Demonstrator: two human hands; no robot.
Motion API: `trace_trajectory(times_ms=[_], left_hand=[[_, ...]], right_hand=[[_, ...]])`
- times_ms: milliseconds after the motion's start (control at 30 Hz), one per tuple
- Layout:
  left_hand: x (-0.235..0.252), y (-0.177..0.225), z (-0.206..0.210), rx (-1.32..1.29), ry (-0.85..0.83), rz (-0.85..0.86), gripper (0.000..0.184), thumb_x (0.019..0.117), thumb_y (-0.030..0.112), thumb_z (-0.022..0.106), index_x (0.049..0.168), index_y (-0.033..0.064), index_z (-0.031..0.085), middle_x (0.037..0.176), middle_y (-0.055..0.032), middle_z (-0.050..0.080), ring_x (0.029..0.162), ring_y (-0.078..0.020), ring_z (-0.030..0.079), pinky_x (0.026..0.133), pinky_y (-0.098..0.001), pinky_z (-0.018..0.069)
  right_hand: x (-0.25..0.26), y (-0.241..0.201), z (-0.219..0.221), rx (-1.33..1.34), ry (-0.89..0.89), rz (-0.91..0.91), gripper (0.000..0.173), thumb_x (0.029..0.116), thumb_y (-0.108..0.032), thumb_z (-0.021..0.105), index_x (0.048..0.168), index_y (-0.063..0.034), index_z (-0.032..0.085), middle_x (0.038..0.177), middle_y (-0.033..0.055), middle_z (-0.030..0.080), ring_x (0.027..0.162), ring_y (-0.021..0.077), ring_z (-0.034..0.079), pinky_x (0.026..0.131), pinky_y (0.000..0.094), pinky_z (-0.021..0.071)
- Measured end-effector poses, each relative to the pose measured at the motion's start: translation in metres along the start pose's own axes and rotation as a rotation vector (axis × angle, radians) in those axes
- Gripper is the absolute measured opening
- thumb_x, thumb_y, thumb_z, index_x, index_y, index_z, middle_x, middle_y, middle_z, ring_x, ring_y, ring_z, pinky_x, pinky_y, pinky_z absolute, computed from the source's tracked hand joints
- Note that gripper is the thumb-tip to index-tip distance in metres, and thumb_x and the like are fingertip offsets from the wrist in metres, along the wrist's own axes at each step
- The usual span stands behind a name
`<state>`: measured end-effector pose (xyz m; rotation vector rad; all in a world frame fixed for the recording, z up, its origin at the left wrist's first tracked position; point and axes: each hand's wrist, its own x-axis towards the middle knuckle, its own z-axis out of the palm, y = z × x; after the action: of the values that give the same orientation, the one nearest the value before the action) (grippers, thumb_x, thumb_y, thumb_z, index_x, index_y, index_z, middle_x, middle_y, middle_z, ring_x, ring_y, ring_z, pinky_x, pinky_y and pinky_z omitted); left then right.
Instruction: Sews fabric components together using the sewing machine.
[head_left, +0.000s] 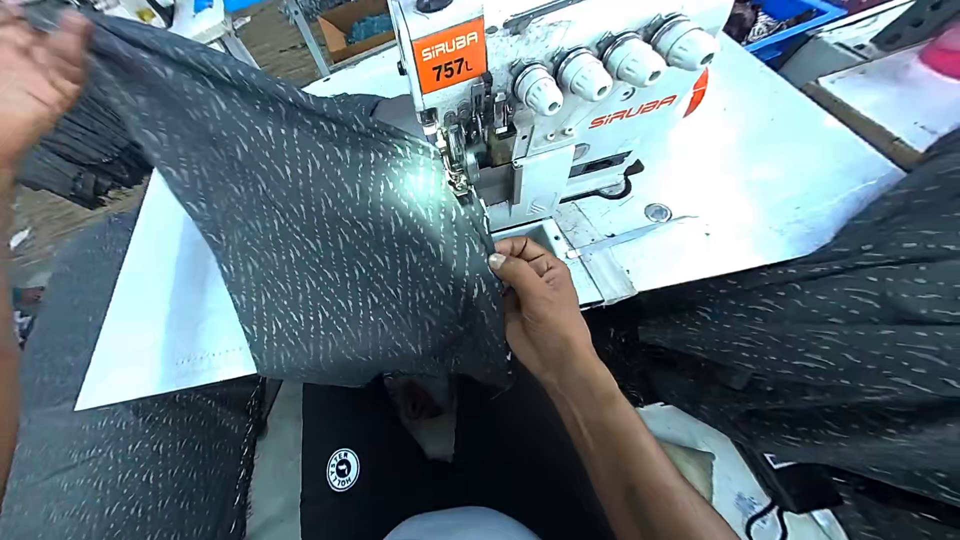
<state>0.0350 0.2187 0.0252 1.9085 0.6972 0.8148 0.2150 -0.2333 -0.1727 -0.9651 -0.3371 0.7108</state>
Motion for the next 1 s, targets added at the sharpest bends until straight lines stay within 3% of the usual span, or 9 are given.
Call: trace_trajectory(times_ms=[100, 167, 300, 433, 567, 767, 833, 900, 1000], left_hand=[[-0.035, 0.014, 0.03, 0.356, -0.012, -0.152, 0.06, 0.102, 0.038, 0.058, 0.152, 0.0124, 0.036, 0.143, -0.0141, 0.053, 0.117, -0.0308, 0.065, 0.095, -0.0507, 0.0576], [-0.088, 0.02, 0.07, 0.568, -0.078, 0.007, 0.086, 0.0947, 0.029, 0.071, 0.162, 0.0111, 0.021, 0.159, -0.0263, 0.035, 0.121, -0.0448, 0.062, 0.095, -0.0648, 0.0539], [-0.223, -0.001, 0.147, 0.374, -0.243, 0.002, 0.07, 0.0955, 0.022, 0.068, 0.158, 0.0185, 0.036, 0.16, -0.0061, 0.039, 0.114, -0.0223, 0.067, 0.087, -0.0414, 0.0623], [-0.297, -0.02, 0.176, 0.314, -0.277, 0.017, 0.062, 0.0955, 0.022, 0.068, 0.154, 0.0163, 0.046, 0.155, -0.006, 0.047, 0.11, -0.0172, 0.068, 0.082, -0.0334, 0.0624], [-0.305, -0.027, 0.155, 0.47, -0.187, 0.044, 0.055, 0.0991, 0.028, 0.064, 0.15, 0.0126, 0.05, 0.155, -0.0093, 0.047, 0.114, -0.0189, 0.066, 0.085, -0.0357, 0.0605], [-0.296, -0.044, 0.135, 0.493, -0.15, 0.024, 0.037, 0.1018, 0.027, 0.06, 0.136, 0.0128, 0.064, 0.14, -0.0084, 0.059, 0.1, -0.0148, 0.068, 0.078, -0.0333, 0.0598], [-0.288, -0.056, 0.138, 0.671, -0.25, 0.078, 0.041, 0.104, 0.033, 0.056, 0.138, 0.0102, 0.063, 0.137, -0.0141, 0.061, 0.107, -0.0232, 0.067, 0.086, -0.042, 0.0575], [-0.272, -0.073, 0.135, 0.866, -0.335, 0.076, 0.049, 0.1057, 0.041, 0.049, 0.142, 0.0109, 0.061, 0.146, -0.0183, 0.056, 0.128, -0.0434, 0.055, 0.102, -0.0665, 0.0425], [-0.245, -0.083, 0.126, 0.978, -0.35, -0.02, 0.054, 0.1081, 0.047, 0.043, 0.15, 0.0151, 0.053, 0.159, -0.0213, 0.042, 0.142, -0.0563, 0.036, 0.101, -0.0833, 0.027]], right_hand=[[-0.032, 0.011, -0.017, -0.17, -0.086, -0.01, 0.016, 0.0932, -0.012, 0.064, 0.109, -0.014, 0.067, 0.08, 0.0011, 0.065, 0.064, 0.0073, 0.06, 0.057, 0.0237, 0.0526], [-0.053, 0.025, -0.038, -0.26, -0.127, 0.004, 0.023, 0.089, -0.007, 0.068, 0.111, -0.0116, 0.065, 0.087, 0.0047, 0.069, 0.07, 0.0118, 0.065, 0.061, 0.0266, 0.0561], [-0.089, 0.047, -0.066, -0.245, -0.113, 0.157, 0.026, 0.0879, -0.005, 0.069, 0.113, -0.0091, 0.064, 0.093, 0.006, 0.07, 0.075, 0.0136, 0.067, 0.066, 0.0295, 0.0593], [-0.093, 0.054, -0.077, -0.173, -0.124, 0.19, 0.031, 0.0959, -0.02, 0.057, 0.122, -0.0047, 0.063, 0.101, 0.0072, 0.072, 0.084, 0.0149, 0.071, 0.078, 0.0344, 0.0615], [-0.088, 0.066, -0.081, -0.481, -0.197, 0.081, 0.035, 0.0928, -0.018, 0.067, 0.124, -0.0018, 0.064, 0.099, 0.0058, 0.073, 0.083, 0.0123, 0.07, 0.075, 0.0309, 0.0612], [-0.101, 0.088, -0.089, -0.571, -0.289, 0.006, 0.01, 0.0924, -0.008, 0.07, 0.101, -0.0035, 0.072, 0.08, 0.0022, 0.068, 0.064, 0.0079, 0.061, 0.059, 0.0248, 0.0537], [-0.107, 0.08, -0.09, -0.515, -0.341, 0.003, 0.009, 0.094, -0.01, 0.065, 0.092, -0.005, 0.071, 0.082, 0.0008, 0.067, 0.067, 0.0062, 0.059, 0.06, 0.0237, 0.0511], [-0.119, 0.063, -0.088, -0.333, -0.418, 0.048, 0.008, 0.0954, -0.011, 0.065, 0.093, -0.0056, 0.071, 0.085, -0.0002, 0.069, 0.073, 0.0049, 0.063, 0.066, 0.0231, 0.0546], [-0.137, 0.059, -0.088, -0.178, -0.376, 0.135, 0.002, 0.0946, -0.009, 0.067, 0.094, -0.009, 0.069, 0.078, -0.0034, 0.066, 0.068, 0.0025, 0.061, 0.063, 0.0205, 0.052]])
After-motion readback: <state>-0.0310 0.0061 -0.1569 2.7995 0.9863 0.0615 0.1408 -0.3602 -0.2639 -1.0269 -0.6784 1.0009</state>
